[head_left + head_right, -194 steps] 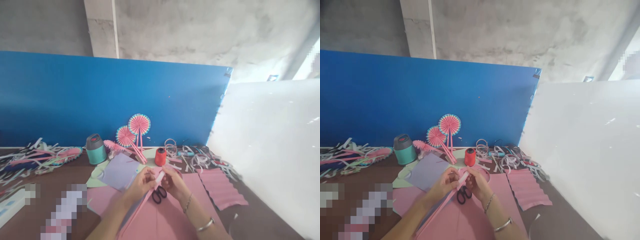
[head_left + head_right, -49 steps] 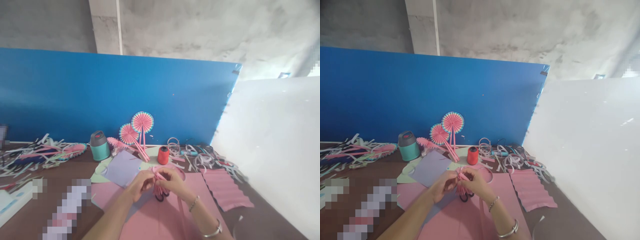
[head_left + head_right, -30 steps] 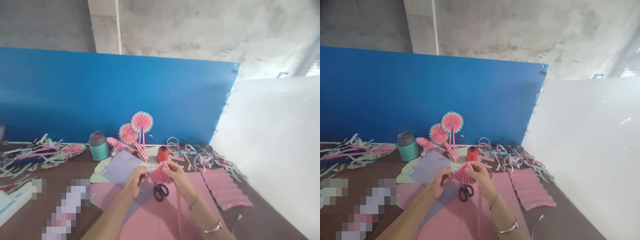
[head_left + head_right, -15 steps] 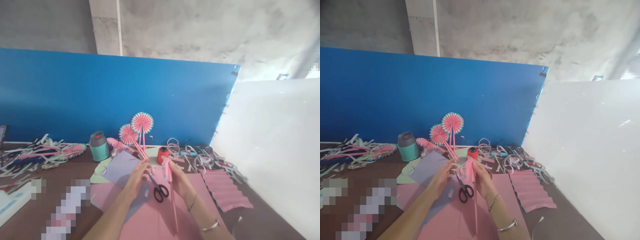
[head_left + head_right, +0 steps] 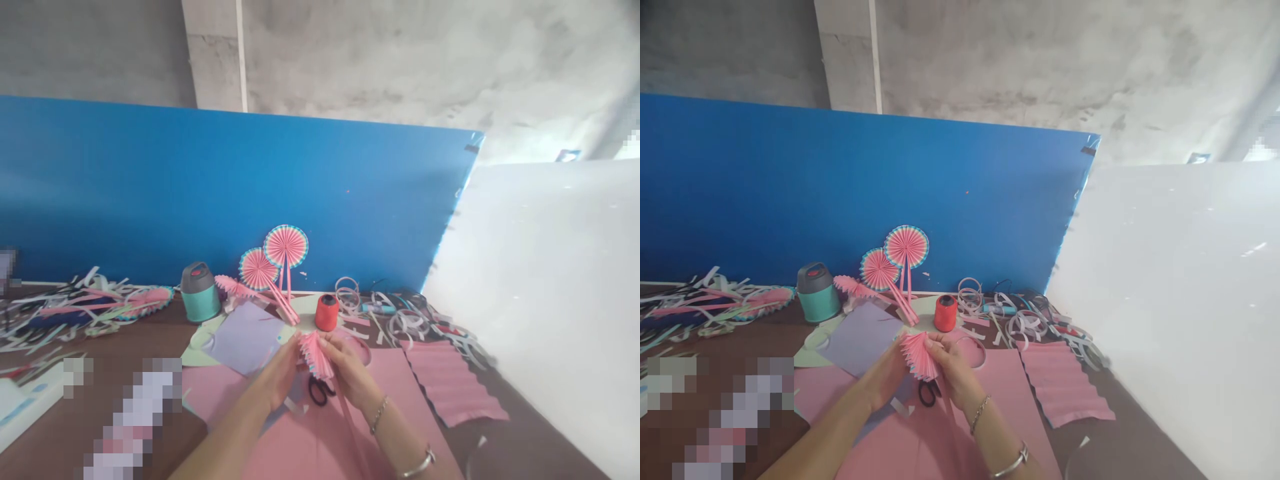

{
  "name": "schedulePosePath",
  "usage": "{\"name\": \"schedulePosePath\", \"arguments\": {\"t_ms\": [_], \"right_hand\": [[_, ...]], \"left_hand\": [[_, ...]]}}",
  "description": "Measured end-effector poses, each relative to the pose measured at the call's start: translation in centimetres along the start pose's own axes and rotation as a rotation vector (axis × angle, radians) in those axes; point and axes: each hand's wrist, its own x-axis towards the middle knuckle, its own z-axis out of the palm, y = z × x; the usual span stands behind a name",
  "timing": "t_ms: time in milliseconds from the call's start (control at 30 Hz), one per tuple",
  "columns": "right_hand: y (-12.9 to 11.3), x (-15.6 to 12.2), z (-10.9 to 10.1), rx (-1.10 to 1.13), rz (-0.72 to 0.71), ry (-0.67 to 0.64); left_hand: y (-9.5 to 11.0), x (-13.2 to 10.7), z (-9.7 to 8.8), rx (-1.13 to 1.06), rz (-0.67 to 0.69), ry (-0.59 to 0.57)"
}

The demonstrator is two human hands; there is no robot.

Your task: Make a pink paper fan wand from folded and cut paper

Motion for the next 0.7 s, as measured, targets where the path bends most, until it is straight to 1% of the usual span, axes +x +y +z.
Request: {"name": "schedulePosePath", "arguments": {"t_ms": [133,200,300,367,433,533,633,700], "right_hand": [[0.3,0.1,-0.2,0.033,-0.006,0.054],[0.5,0.2,-0.3,0.042,-0.002,0.067],[0.5,0.2,-0.3,0.039,0.023,0.084],[0.4,0.1,-0.3,-0.002,0.041,0.062],[0.2,0.0,-0.2,-0.074,0.042,0.045],[0.1,-0.1,-0.1,-0.241,0.021,0.062],[0.2,-0.2,-0.2,-0.368,0.001,0.083],[0.2,-0.1,-0.4,-0.36,-0.01,0.092]], "left_hand": [[-0.2,0.2,-0.1,0.011,-0.011,0.015],[-0.1,0.1,0.0,0.006,-0.019,-0.013],[0.4,-0.1,0.1,-0.031,0.017,-0.028],[0.7,-0.2,0.1,-0.051,0.046,0.017],[0.9,-0.1,0.0,-0.063,0.067,0.09],[0.8,0.2,-0.6,-0.079,0.083,0.175],[0.5,0.5,-1.4,-0.156,0.061,0.178],[0.5,0.7,-1.8,-0.239,0.023,0.181]]}}
